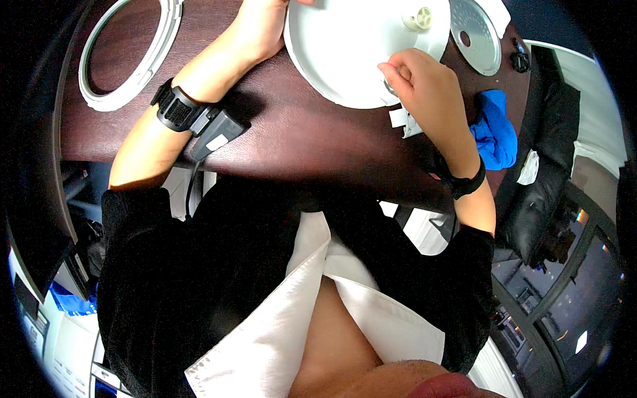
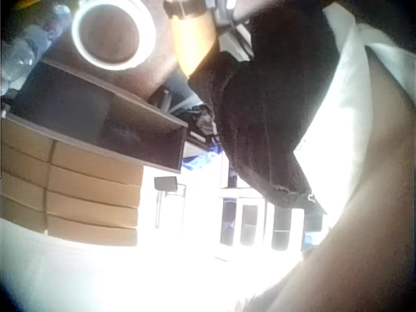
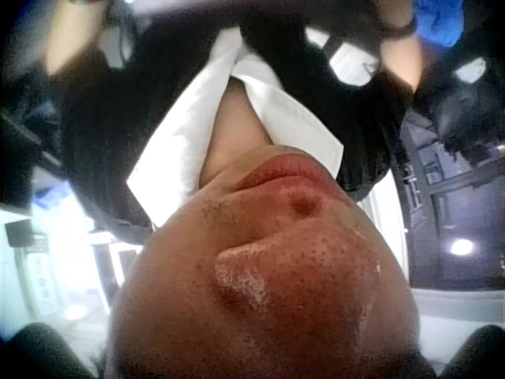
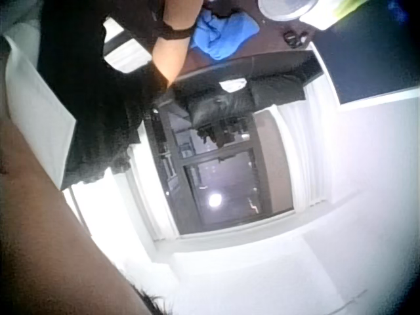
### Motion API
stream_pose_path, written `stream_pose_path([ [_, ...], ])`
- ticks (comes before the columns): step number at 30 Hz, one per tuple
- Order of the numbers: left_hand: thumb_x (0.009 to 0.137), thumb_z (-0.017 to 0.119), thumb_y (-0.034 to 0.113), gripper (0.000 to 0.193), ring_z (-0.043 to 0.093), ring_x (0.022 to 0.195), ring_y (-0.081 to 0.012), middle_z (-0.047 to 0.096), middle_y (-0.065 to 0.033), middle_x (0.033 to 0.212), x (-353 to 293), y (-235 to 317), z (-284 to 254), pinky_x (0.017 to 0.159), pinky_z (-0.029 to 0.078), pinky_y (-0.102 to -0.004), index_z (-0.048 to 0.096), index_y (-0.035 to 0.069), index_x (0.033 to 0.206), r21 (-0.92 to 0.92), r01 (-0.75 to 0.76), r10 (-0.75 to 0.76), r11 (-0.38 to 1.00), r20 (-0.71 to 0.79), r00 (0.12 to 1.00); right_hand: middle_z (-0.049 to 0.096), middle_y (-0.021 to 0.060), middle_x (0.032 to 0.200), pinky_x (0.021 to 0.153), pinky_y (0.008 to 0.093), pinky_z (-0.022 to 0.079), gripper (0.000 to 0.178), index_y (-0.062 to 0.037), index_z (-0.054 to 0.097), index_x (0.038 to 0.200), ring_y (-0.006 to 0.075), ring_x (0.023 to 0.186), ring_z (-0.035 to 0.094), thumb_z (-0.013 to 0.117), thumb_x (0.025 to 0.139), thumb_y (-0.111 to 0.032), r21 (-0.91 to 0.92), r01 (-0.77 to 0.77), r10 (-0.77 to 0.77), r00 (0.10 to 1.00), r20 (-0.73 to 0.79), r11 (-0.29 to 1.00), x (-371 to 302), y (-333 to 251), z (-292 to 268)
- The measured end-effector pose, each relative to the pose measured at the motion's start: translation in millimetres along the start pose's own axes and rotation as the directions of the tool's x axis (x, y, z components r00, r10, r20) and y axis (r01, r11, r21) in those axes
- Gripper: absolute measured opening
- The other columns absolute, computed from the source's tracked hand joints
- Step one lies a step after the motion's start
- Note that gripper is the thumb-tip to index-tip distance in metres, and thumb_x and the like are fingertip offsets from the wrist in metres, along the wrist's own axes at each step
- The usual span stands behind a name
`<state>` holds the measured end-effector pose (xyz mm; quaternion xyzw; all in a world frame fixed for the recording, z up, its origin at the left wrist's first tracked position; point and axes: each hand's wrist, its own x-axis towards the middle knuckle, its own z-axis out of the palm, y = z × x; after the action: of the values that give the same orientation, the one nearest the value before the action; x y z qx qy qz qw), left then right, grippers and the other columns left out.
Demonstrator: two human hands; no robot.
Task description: The person cleans a white circular appliance part with a blue cloth, then attaches a mounting bracket and secures it with screws using a screwdriver. The person handles the part, bracket, screws, and screwdriver on a wooden table.
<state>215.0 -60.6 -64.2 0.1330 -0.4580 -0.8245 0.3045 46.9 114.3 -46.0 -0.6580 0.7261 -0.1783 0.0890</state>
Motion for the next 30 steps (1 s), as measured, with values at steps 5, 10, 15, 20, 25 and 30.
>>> stream_pose_path([
  [5,0.063,0.045,0.007,0.069,0.052,0.099,-0.0187,0.055,-0.0112,0.115,-1.9,-2.9,4.9,0.089,0.041,-0.0253,0.044,-0.001,0.132,-0.018,-0.042,0.042,0.999,0.019,0.999,0.062,0.0109,0.071,0.056,0.0402,0.048,0.027,-0.0049,0.059,0.074,0.031,0.061,0.061,0.064,0.089,-0.027,-0.06,-0.011,0.005,0.995,-0.1,0.998,-5.7,-4.3,9.3],
  [10,0.063,0.045,0.008,0.07,0.049,0.106,-0.02,0.054,-0.0121,0.121,-3.1,-4.8,0.2,0.094,0.039,-0.0261,0.044,-0.001,0.133,0.039,-0.119,0.116,0.992,0.068,0.991,0.061,0.0124,0.07,0.057,0.0416,0.048,0.031,-0.0041,0.058,0.072,0.0329,0.062,0.061,0.062,0.09,-0.03,-0.125,-0.003,-0.014,0.991,-0.133,0.992,-7.7,-5.5,12.0],
  [15,0.063,0.045,0.008,0.07,0.048,0.109,-0.0208,0.053,-0.0121,0.124,-4.6,-6.1,3.3,0.097,0.037,-0.0258,0.044,-0.001,0.133,0.018,-0.164,0.162,0.986,0.087,0.983,0.054,0.0158,0.066,0.055,0.0355,0.041,0.026,0.0009,0.062,0.083,0.0275,0.056,0.052,0.061,0.092,-0.023,-0.003,0.011,-0.011,0.989,-0.149,1.0,-11.1,-8.7,5.5],
  [20,0.063,0.046,0.011,0.073,0.049,0.109,-0.0204,0.052,-0.0119,0.126,-5.4,-0.6,9.0,0.094,0.039,-0.0253,0.044,-0.001,0.135,0.05,-0.174,0.169,0.984,0.081,0.982,0.057,0.0198,0.072,0.06,0.0392,0.043,0.027,0.0023,0.063,0.086,0.0359,0.064,0.055,0.055,0.095,-0.022,-0.03,0.065,-0.067,0.994,-0.09,0.997,-10.2,4.6,7.3],
  [25,0.065,0.05,0.021,0.074,0.049,0.109,-0.0184,0.052,-0.0111,0.126,-4.0,3.3,11.9,0.092,0.039,-0.024,0.042,-0.001,0.136,0.126,-0.253,0.244,0.959,0.081,0.966,0.061,0.0216,0.075,0.065,0.0478,0.05,0.033,-0.002,0.061,0.076,0.0403,0.071,0.062,0.051,0.095,-0.028,-0.087,0.129,-0.138,0.985,-0.101,0.988,-0.6,3.9,2.0],
  [30,0.067,0.055,0.03,0.078,0.049,0.109,-0.0164,0.051,-0.0104,0.127,-2.7,4.2,8.5,0.089,0.04,-0.0227,0.04,0.0,0.137,0.152,-0.32,0.309,0.935,0.093,0.947,0.063,0.0195,0.074,0.06,0.0438,0.048,0.022,-0.0023,0.062,0.078,0.0366,0.068,0.062,0.059,0.09,-0.021,-0.024,0.077,-0.08,0.991,-0.11,0.997,-5.6,5.5,-9.4],
])
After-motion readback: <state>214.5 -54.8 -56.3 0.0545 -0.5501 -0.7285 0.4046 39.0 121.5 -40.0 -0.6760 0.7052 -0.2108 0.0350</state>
